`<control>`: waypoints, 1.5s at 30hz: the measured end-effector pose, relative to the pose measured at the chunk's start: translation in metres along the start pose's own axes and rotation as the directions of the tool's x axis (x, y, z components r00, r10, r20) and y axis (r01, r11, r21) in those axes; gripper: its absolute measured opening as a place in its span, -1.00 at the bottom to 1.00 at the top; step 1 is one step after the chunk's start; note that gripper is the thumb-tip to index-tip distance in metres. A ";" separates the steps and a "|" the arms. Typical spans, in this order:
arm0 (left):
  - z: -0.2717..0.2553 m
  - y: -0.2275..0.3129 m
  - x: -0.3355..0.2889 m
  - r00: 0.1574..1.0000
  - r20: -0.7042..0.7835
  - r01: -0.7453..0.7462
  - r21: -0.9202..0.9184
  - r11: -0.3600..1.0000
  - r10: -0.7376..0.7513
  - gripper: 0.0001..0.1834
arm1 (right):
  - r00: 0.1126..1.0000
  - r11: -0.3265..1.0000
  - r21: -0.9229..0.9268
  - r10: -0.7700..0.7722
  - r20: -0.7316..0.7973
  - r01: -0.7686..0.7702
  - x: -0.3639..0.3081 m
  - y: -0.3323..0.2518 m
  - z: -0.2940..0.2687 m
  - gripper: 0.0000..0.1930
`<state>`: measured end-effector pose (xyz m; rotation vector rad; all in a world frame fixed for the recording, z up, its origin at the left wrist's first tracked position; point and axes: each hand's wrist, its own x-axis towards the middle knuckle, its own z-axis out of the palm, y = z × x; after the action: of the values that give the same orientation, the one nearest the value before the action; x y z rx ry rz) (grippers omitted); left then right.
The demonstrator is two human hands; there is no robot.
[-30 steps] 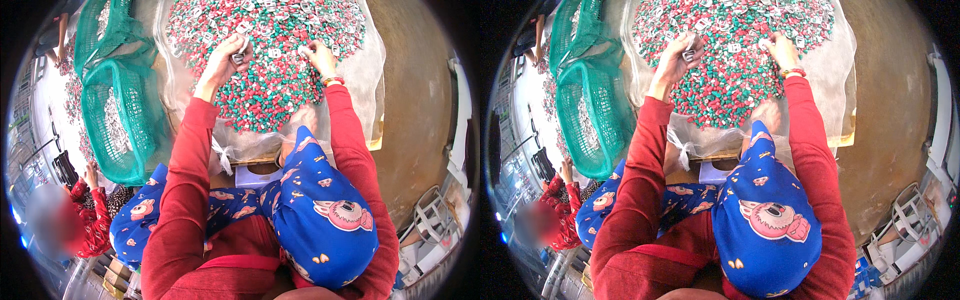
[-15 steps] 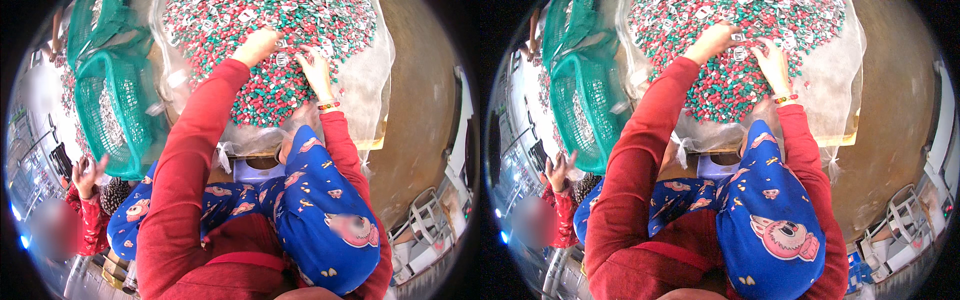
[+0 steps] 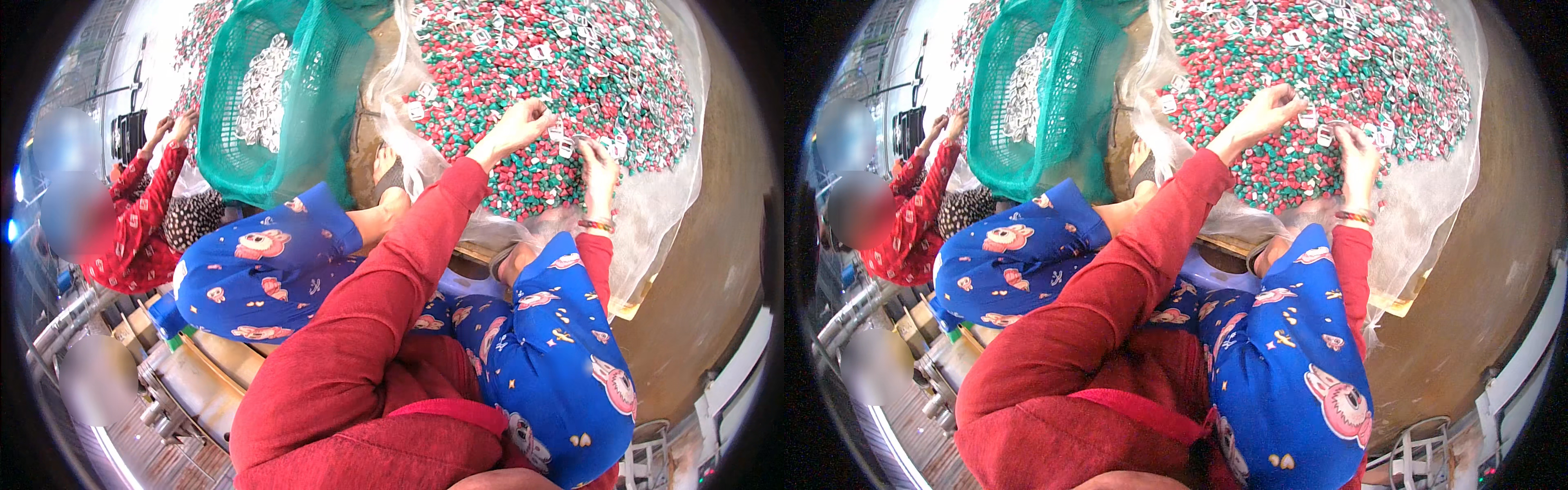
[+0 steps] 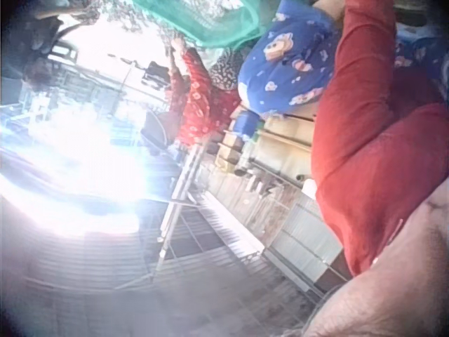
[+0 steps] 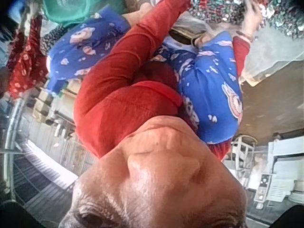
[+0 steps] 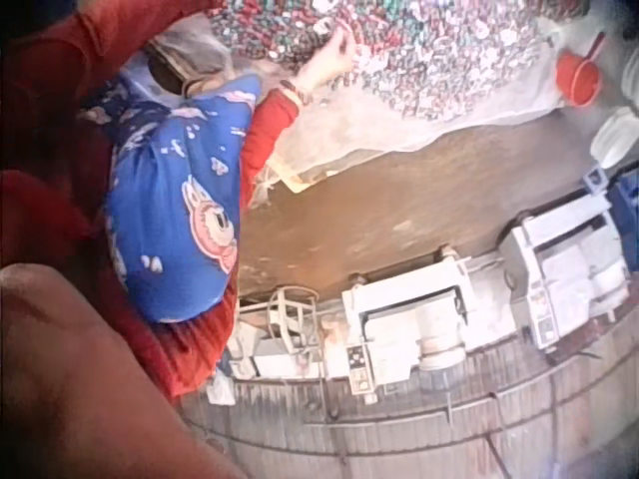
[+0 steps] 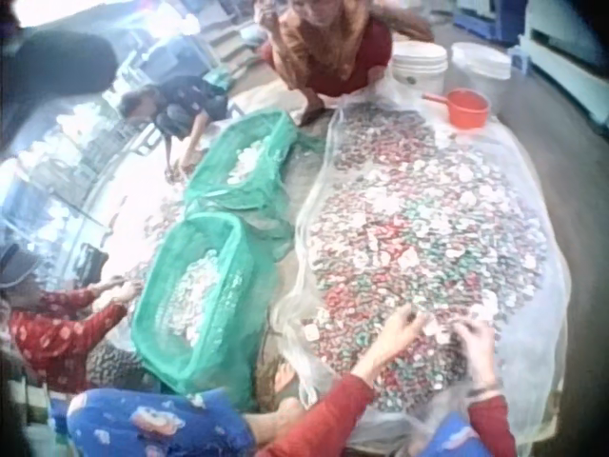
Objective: The person sorts through a pile of red, white, and green plastic components by hand, picking up specific white circular pieces and placing them into a green plastic basket.
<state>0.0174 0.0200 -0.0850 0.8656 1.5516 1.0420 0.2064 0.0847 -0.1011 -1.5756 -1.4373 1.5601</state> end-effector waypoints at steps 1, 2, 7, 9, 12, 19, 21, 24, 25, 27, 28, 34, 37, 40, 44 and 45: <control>-0.003 -0.004 -0.006 0.996 0.074 0.069 -0.188 0.980 -0.056 -0.63 | 0.999 0.995 0.091 0.032 0.004 -0.032 -0.005 -0.005 -0.004 -0.77; -0.005 -0.002 -0.013 0.997 0.059 0.058 -0.190 0.980 -0.047 -0.63 | 0.998 0.981 0.185 0.061 0.014 -0.063 -0.006 -0.010 -0.006 -0.78; -0.004 -0.013 -0.028 0.947 0.258 0.313 -0.617 0.722 -0.190 -0.24 | 0.991 0.967 0.238 0.069 0.116 -0.095 0.002 -0.015 -0.012 -0.78; -0.003 -0.018 -0.034 0.928 0.355 0.355 -0.754 0.552 -0.112 -0.09 | 0.985 0.906 0.418 0.000 0.174 -0.073 0.002 -0.020 -0.015 -0.78; 0.001 -0.038 -0.038 0.934 0.310 0.351 -0.710 0.611 -0.176 -0.41 | 0.972 0.953 0.278 -0.173 0.160 0.123 0.001 -0.026 0.001 -0.83; -0.002 0.032 -0.068 0.965 0.239 0.239 -0.971 -0.012 -0.105 -0.48 | 0.709 0.737 -0.295 -0.337 0.620 0.608 -0.039 -0.123 0.054 -0.79; -0.021 -0.004 -0.051 0.977 0.210 0.213 -0.929 -0.303 0.042 -0.48 | 0.513 0.481 -0.273 -0.486 0.707 0.833 -0.050 -0.139 0.092 -0.73; -0.061 0.017 -0.054 0.996 0.085 0.094 -0.884 -0.458 0.039 -0.71 | 0.547 0.528 -0.190 -0.686 0.479 0.828 -0.021 -0.148 0.114 -0.71; -0.080 0.032 -0.056 0.991 0.030 0.098 -0.823 -0.560 0.128 -0.78 | 0.605 0.600 -0.169 -0.667 0.434 0.782 -0.001 -0.149 0.115 -0.73; -0.147 0.038 -0.057 0.969 -0.188 -0.083 -0.861 -0.503 0.162 -0.83 | 0.671 0.699 -0.136 -0.583 0.458 0.702 0.022 -0.150 0.132 -0.76; -0.185 0.050 -0.065 0.927 -0.203 -0.023 -0.871 -0.492 0.317 -0.84 | 0.679 0.728 -0.147 -0.521 0.516 0.670 0.031 -0.144 0.142 -0.77; -0.274 0.082 -0.124 0.911 -0.394 -0.365 -0.628 -0.688 -0.123 -0.50 | 0.405 0.112 -0.412 -0.534 0.742 0.904 0.051 -0.045 0.236 -0.72; -0.251 0.041 -0.101 0.823 -0.563 -0.466 -0.745 -0.477 0.075 -0.25 | 0.389 0.057 -0.421 -0.506 0.770 0.905 0.042 -0.019 0.246 -0.77; -0.224 0.027 -0.079 0.883 -0.467 -0.438 -0.791 0.426 0.041 -0.47 | 0.359 0.181 -0.316 -0.596 0.718 0.931 0.034 -0.022 0.243 -0.80; -0.200 -0.029 -0.048 0.959 -0.281 0.197 0.604 0.772 -0.025 -0.56 | 0.795 0.906 -0.158 -0.248 0.554 0.392 0.017 -0.047 0.220 -0.92; -0.186 -0.056 -0.043 0.968 -0.239 0.110 0.686 0.719 0.080 -0.53 | 0.816 0.911 -0.055 -0.337 0.470 0.408 0.028 -0.038 0.205 -0.93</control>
<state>-0.1565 -0.0748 -0.1046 1.2564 2.2314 0.5360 -0.0006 0.0566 -0.1239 -0.9368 -2.0200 1.6622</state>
